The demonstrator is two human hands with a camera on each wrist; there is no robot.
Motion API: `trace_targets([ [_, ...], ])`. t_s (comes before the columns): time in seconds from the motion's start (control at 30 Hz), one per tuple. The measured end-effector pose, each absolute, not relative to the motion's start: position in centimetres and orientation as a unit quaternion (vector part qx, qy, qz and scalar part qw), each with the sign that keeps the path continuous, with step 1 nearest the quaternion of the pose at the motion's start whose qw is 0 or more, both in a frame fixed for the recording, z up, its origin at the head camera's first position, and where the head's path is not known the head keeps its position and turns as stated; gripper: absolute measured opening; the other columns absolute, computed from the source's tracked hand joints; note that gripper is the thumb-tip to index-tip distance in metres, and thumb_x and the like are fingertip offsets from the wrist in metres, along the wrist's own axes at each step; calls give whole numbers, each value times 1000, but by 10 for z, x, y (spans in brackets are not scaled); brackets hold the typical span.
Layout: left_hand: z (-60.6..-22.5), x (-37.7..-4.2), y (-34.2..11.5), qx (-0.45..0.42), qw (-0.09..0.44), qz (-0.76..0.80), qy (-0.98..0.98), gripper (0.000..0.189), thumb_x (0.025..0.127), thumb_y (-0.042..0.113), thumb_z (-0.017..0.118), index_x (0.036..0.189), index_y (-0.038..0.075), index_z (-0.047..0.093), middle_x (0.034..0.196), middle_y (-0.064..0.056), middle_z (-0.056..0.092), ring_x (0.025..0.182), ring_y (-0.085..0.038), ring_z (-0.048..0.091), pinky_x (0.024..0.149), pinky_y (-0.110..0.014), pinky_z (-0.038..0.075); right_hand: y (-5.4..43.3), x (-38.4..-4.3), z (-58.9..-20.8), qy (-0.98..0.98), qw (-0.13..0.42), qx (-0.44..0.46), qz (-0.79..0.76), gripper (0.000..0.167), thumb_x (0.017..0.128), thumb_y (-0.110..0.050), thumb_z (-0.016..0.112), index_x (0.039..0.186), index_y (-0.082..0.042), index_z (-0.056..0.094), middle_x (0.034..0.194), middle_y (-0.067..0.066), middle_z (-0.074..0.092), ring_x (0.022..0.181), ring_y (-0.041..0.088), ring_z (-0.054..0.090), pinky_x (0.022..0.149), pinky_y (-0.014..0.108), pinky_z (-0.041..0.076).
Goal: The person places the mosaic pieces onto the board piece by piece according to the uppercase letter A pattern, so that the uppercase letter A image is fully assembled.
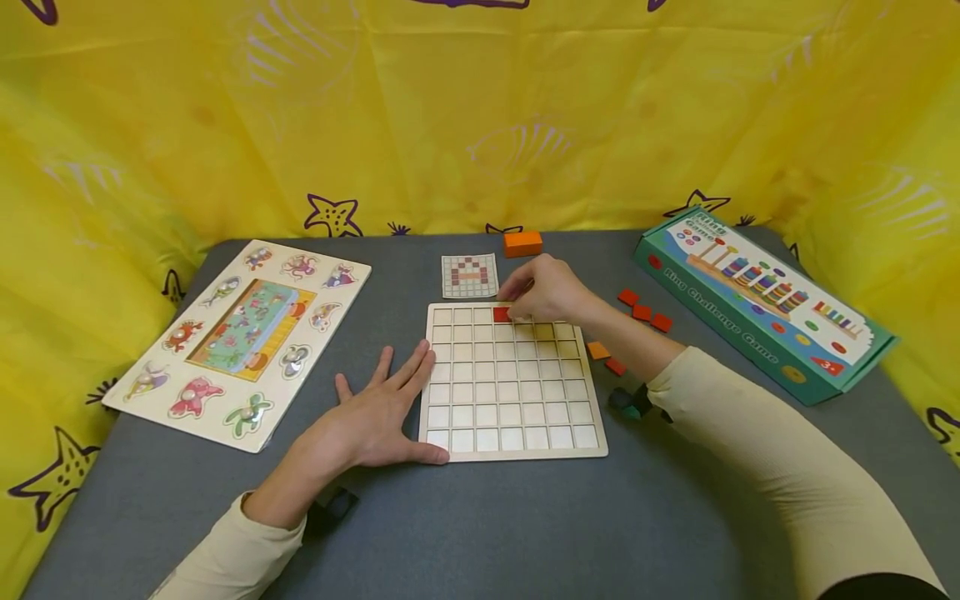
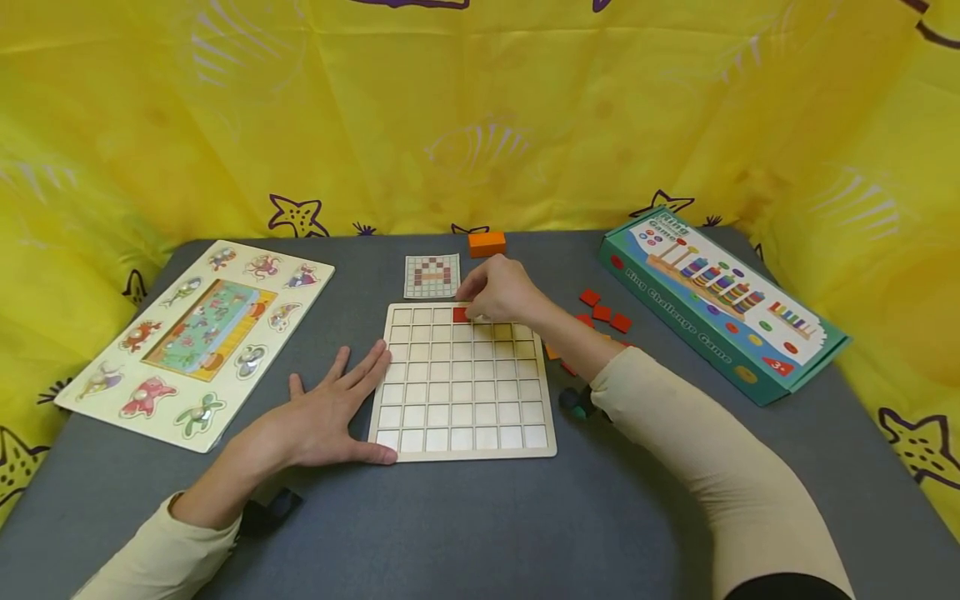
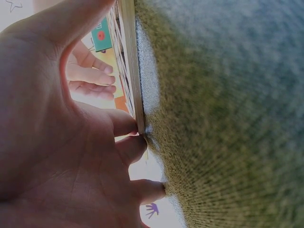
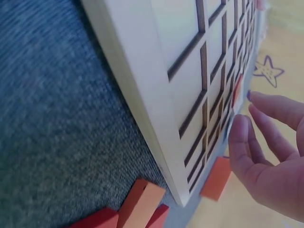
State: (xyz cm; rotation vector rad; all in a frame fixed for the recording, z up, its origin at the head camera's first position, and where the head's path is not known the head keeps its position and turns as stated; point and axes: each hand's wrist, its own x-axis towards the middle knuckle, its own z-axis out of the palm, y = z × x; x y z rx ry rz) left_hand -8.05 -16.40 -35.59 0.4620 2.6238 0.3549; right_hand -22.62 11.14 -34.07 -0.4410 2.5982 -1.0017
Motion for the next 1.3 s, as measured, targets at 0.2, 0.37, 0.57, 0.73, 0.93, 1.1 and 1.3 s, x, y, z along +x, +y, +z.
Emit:
trace_targets([
  [0.2,-355,-80,-164,169,224,131,951,134,74,80,76,170,21,4,177,2,-4,160,-48,-1,97,-96,3,121,-225,-335,908,163,-145,-357,26,86,-12,82,112,-10,82,106,8,77,98,25,68,85,39,56],
  [0.37,-355,-80,-163,168,226,132,950,134,74,80,76,170,21,4,177,2,-3,160,-49,-1,97,-96,2,130,-224,-333,905,168,-135,-367,28,87,-11,81,114,-8,80,108,9,76,98,26,67,85,39,55],
  [0.57,-356,-80,-164,168,223,133,951,134,73,80,76,170,21,4,177,2,-3,160,-48,-1,97,-96,2,142,-220,-330,907,163,-123,-367,29,87,-12,81,115,-8,80,107,8,75,99,26,65,85,39,55],
  [0.73,-357,-79,-164,169,219,134,952,133,74,78,77,170,21,4,177,2,-3,160,-48,-1,97,-96,3,156,-218,-327,907,158,-118,-372,30,88,-11,81,117,-7,79,110,11,75,100,25,66,85,37,54],
  [0.93,-357,-79,-164,167,219,134,952,133,74,78,77,170,22,4,177,3,-3,160,-48,-1,97,-96,2,176,-214,-321,908,151,-105,-375,32,89,-12,81,120,-5,77,116,15,75,100,25,67,82,31,54],
  [1.1,-357,-79,-164,168,217,135,952,133,74,78,78,170,22,4,177,3,-3,160,-48,0,97,-95,2,195,-215,-323,916,140,-88,-366,32,90,-11,80,121,-4,77,119,16,75,100,27,66,78,30,54],
  [1.3,-357,-79,-164,168,220,134,952,133,74,78,77,170,22,4,177,3,-3,160,-48,-1,98,-95,3,220,-215,-325,920,134,-76,-359,33,90,-13,80,121,-3,76,117,18,74,95,27,67,74,29,53],
])
